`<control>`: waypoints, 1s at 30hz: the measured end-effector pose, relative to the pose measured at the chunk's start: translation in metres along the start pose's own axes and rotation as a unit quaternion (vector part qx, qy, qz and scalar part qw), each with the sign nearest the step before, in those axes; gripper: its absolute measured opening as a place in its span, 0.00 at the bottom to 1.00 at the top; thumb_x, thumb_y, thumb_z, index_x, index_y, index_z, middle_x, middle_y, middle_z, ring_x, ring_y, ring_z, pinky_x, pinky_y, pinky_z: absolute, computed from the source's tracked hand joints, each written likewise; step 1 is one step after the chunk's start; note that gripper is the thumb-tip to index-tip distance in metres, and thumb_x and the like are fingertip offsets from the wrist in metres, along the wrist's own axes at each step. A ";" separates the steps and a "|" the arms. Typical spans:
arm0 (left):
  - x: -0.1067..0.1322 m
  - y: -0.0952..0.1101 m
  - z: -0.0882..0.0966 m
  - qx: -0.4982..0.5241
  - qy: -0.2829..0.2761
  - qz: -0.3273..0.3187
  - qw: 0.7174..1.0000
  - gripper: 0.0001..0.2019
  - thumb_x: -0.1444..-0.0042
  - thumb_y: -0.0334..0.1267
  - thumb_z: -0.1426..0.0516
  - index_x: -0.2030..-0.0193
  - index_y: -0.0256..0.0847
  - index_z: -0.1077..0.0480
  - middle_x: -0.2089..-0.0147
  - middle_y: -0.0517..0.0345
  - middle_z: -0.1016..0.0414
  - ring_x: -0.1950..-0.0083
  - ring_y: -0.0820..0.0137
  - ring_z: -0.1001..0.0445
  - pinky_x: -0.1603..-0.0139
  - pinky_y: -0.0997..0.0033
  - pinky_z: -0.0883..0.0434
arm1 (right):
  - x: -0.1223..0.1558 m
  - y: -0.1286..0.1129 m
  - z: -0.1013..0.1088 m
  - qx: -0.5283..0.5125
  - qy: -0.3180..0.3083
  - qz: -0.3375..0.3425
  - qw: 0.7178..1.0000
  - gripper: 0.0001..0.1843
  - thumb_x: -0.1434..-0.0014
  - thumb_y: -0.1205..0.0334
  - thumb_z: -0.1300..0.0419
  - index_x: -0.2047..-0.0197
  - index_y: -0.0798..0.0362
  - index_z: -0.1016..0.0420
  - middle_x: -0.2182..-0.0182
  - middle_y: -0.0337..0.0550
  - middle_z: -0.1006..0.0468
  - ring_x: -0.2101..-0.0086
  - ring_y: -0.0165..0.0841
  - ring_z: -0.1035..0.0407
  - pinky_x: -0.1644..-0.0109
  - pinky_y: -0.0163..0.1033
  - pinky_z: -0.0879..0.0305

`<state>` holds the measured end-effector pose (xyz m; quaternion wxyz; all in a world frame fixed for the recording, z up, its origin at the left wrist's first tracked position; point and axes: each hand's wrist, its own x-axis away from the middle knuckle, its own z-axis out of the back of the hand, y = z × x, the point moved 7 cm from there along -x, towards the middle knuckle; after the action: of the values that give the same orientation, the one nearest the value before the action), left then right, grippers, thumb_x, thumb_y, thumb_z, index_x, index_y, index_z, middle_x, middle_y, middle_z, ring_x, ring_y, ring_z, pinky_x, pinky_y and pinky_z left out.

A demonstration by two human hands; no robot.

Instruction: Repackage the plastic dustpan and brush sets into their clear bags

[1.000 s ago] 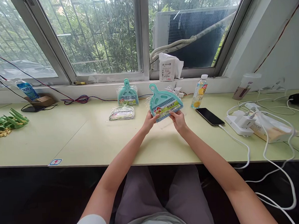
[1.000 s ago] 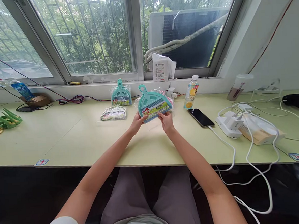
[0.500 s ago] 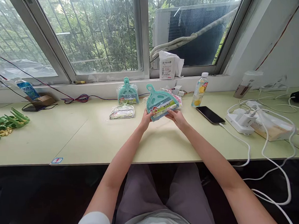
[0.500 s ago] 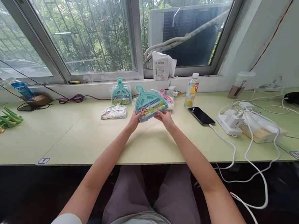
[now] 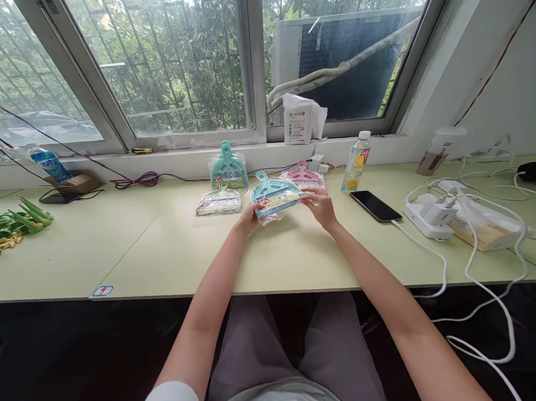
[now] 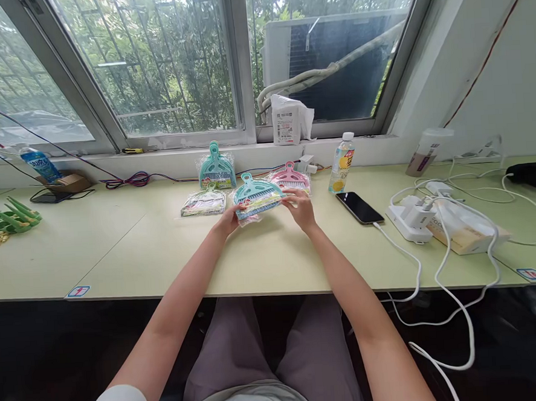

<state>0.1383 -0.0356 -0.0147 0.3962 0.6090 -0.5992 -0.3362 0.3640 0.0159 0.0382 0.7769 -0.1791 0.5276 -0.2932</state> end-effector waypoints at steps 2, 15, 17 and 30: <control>0.001 -0.005 -0.005 -0.036 -0.031 0.027 0.998 0.26 0.54 0.29 0.41 0.45 0.36 0.37 0.54 0.46 0.23 0.59 0.58 0.21 0.59 0.60 0.22 | 0.000 0.007 0.004 -0.047 0.034 -0.028 0.998 0.07 0.44 0.53 0.38 0.67 0.43 0.19 0.57 0.42 0.21 0.51 0.42 0.32 0.41 0.52 0.40; 0.011 -0.005 -0.023 -0.223 -0.120 0.020 0.967 0.33 0.47 0.37 0.40 0.37 0.45 0.51 0.50 0.48 0.27 0.72 0.71 0.22 0.78 0.77 0.31 | 0.012 0.057 -0.017 -0.184 0.012 -0.216 0.959 0.33 0.51 0.54 0.35 0.42 0.45 0.34 0.52 0.46 0.25 0.56 0.38 0.29 0.50 0.48 0.31; 0.012 -0.005 -0.022 -0.251 -0.104 0.025 0.962 0.34 0.46 0.38 0.40 0.35 0.46 0.52 0.47 0.47 0.28 0.73 0.73 0.23 0.79 0.78 0.32 | 0.017 0.068 -0.025 -0.231 -0.011 -0.282 0.931 0.34 0.55 0.56 0.33 0.43 0.47 0.32 0.57 0.45 0.22 0.58 0.40 0.28 0.51 0.49 0.30; 0.018 0.015 -0.049 -0.326 -0.066 -0.198 0.922 0.41 0.51 0.42 0.36 0.32 0.50 0.50 0.45 0.46 0.28 0.69 0.75 0.24 0.72 0.78 0.29 | 0.020 0.090 -0.018 -0.332 0.065 -0.357 0.871 0.18 0.60 0.63 0.34 0.63 0.51 0.27 0.64 0.40 0.22 0.62 0.36 0.26 0.55 0.46 0.26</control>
<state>0.1757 -0.0487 0.0219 0.4578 0.5293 -0.3486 -0.6235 0.3765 0.0725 -0.0357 0.4785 -0.5832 0.5430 -0.3688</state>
